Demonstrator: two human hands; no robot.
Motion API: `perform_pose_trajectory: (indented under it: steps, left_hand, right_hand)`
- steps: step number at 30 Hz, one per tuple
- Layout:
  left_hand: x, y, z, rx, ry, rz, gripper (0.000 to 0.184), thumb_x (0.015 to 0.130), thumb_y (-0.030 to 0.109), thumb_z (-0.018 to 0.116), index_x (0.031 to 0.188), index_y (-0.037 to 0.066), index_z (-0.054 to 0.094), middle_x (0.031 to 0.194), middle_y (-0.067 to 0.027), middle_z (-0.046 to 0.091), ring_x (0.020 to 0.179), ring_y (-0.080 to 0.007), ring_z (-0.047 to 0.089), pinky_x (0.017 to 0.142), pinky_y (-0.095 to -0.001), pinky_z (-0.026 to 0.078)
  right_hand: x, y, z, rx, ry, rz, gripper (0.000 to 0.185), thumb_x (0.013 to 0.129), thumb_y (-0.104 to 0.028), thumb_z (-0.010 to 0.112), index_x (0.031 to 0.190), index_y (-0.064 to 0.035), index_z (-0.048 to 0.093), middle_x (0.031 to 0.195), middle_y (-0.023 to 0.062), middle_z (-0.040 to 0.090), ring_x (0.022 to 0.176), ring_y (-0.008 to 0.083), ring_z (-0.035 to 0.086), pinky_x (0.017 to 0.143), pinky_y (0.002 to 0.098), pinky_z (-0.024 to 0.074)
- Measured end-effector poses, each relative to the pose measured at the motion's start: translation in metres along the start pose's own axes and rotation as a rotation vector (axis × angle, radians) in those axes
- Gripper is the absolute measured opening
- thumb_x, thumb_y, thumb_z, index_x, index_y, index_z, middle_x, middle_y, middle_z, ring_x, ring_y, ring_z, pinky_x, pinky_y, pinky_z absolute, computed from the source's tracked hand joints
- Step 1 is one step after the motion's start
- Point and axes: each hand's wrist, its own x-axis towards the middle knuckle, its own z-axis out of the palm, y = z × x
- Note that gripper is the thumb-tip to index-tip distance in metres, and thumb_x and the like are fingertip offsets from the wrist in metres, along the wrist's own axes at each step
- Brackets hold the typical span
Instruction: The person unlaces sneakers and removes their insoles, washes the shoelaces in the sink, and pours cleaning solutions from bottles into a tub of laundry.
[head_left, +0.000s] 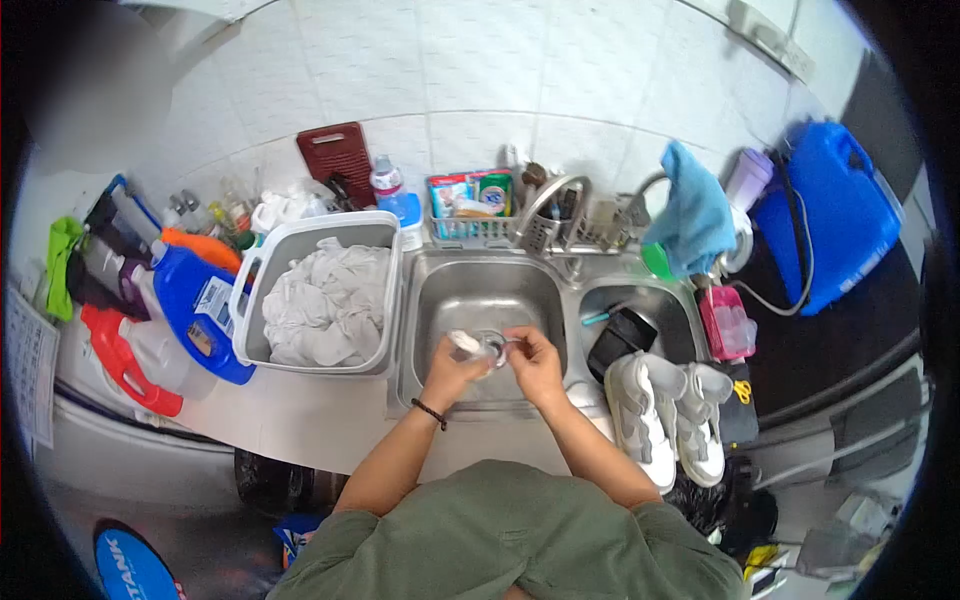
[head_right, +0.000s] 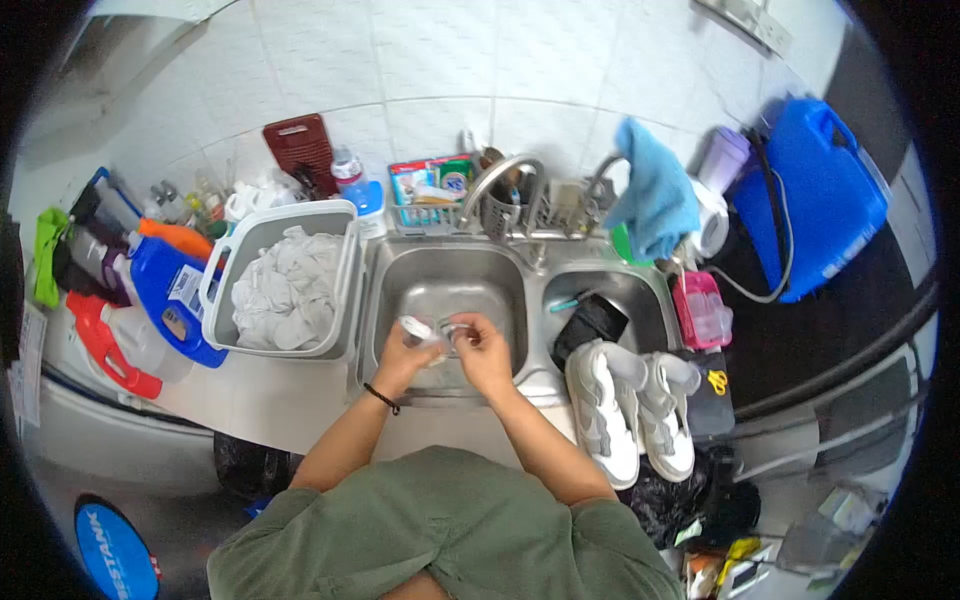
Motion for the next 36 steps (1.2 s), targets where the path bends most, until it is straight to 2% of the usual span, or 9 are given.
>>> perform_pose_trajectory:
  steps: [5,10,13,14,16,23,29,33,36]
  left_hand:
    - [-0.017,0.017,0.000,-0.015,-0.036,-0.034,0.069,0.061,0.014,0.088,0.120,0.004,0.054,0.116,-0.0184,0.060,0.111,-0.0350,0.059,0.095,-0.0428,0.048]
    - [-0.036,0.047,0.001,-0.026,-0.050,0.012,0.070,0.066,0.016,0.090,0.123,0.003,0.052,0.110,-0.0125,0.063,0.100,-0.0233,0.064,0.087,-0.0358,0.052]
    - [-0.054,0.050,0.014,-0.442,-0.273,-0.155,0.068,0.066,0.016,0.090,0.122,0.003,0.053,0.110,-0.0117,0.063,0.101,-0.0211,0.064,0.086,-0.0356,0.052]
    - [-0.060,0.055,0.018,-0.254,-0.279,-0.050,0.070,0.067,0.016,0.089,0.124,0.003,0.052,0.112,-0.0118,0.064,0.103,-0.0205,0.063,0.088,-0.0352,0.052]
    - [-0.062,0.067,0.024,-0.232,-0.405,0.049,0.073,0.067,0.016,0.088,0.128,0.003,0.050,0.114,-0.0128,0.064,0.105,-0.0220,0.063,0.089,-0.0355,0.052]
    - [-0.052,0.075,0.041,0.012,-0.592,0.338,0.095,0.068,0.025,0.089,0.146,0.001,0.039,0.126,-0.0233,0.061,0.114,-0.0383,0.062,0.097,-0.0432,0.050]
    - [-0.044,0.100,0.034,0.024,-0.781,0.282,0.105,0.069,0.028,0.089,0.151,0.000,0.030,0.129,-0.0262,0.058,0.119,-0.0408,0.058,0.099,-0.0457,0.048]
    - [-0.055,0.092,0.026,-0.041,-0.699,0.244,0.105,0.070,0.027,0.090,0.153,0.006,0.029,0.131,-0.0215,0.058,0.121,-0.0369,0.059,0.102,-0.0443,0.048]
    - [-0.068,0.088,0.012,-0.097,-0.514,0.111,0.103,0.069,0.028,0.090,0.151,0.005,0.033,0.133,-0.0206,0.058,0.122,-0.0347,0.059,0.103,-0.0427,0.047]
  right_hand:
    - [-0.048,-0.016,-0.019,-0.154,-0.069,-0.050,0.019,0.091,-0.005,0.064,0.109,-0.0074,0.070,0.097,0.0035,0.070,0.084,0.0112,0.060,0.079,0.0264,0.0480]
    - [-0.085,-0.040,-0.048,-0.137,-0.130,-0.059,0.025,0.089,-0.007,0.064,0.113,-0.0083,0.068,0.109,0.0085,0.069,0.097,0.0196,0.066,0.074,0.0334,0.0530]
    - [-0.102,-0.053,-0.064,-0.239,-0.068,-0.104,0.028,0.087,-0.008,0.065,0.115,-0.0103,0.068,0.114,0.0112,0.068,0.096,0.0244,0.066,0.078,0.0360,0.0526]
    - [-0.105,-0.052,-0.068,-0.309,-0.029,-0.200,0.029,0.087,-0.008,0.065,0.115,-0.0106,0.068,0.115,0.0107,0.068,0.098,0.0252,0.065,0.080,0.0369,0.0518]
    - [-0.110,-0.049,-0.075,-0.454,0.038,-0.390,0.030,0.086,-0.010,0.066,0.116,-0.0113,0.068,0.115,0.0095,0.068,0.101,0.0267,0.064,0.084,0.0388,0.0502]
    - [-0.119,-0.045,-0.090,-0.862,-0.091,-0.415,0.036,0.079,-0.014,0.070,0.115,-0.0118,0.070,0.113,0.0019,0.068,0.103,0.0226,0.060,0.086,0.0401,0.0454]
    - [-0.093,-0.054,-0.095,-1.277,-0.387,-0.453,0.028,0.074,-0.017,0.072,0.102,-0.0158,0.072,0.101,0.0010,0.071,0.089,0.0191,0.068,0.082,0.0388,0.0445]
    - [-0.074,-0.064,-0.077,-1.455,-0.579,-0.437,0.016,0.076,-0.020,0.072,0.091,-0.0159,0.073,0.089,0.0035,0.072,0.083,0.0197,0.071,0.082,0.0414,0.0458]
    - [-0.061,-0.053,-0.061,-1.226,-0.476,-0.595,0.012,0.077,-0.021,0.073,0.086,-0.0131,0.072,0.086,0.0043,0.071,0.081,0.0247,0.070,0.079,0.0423,0.0471]
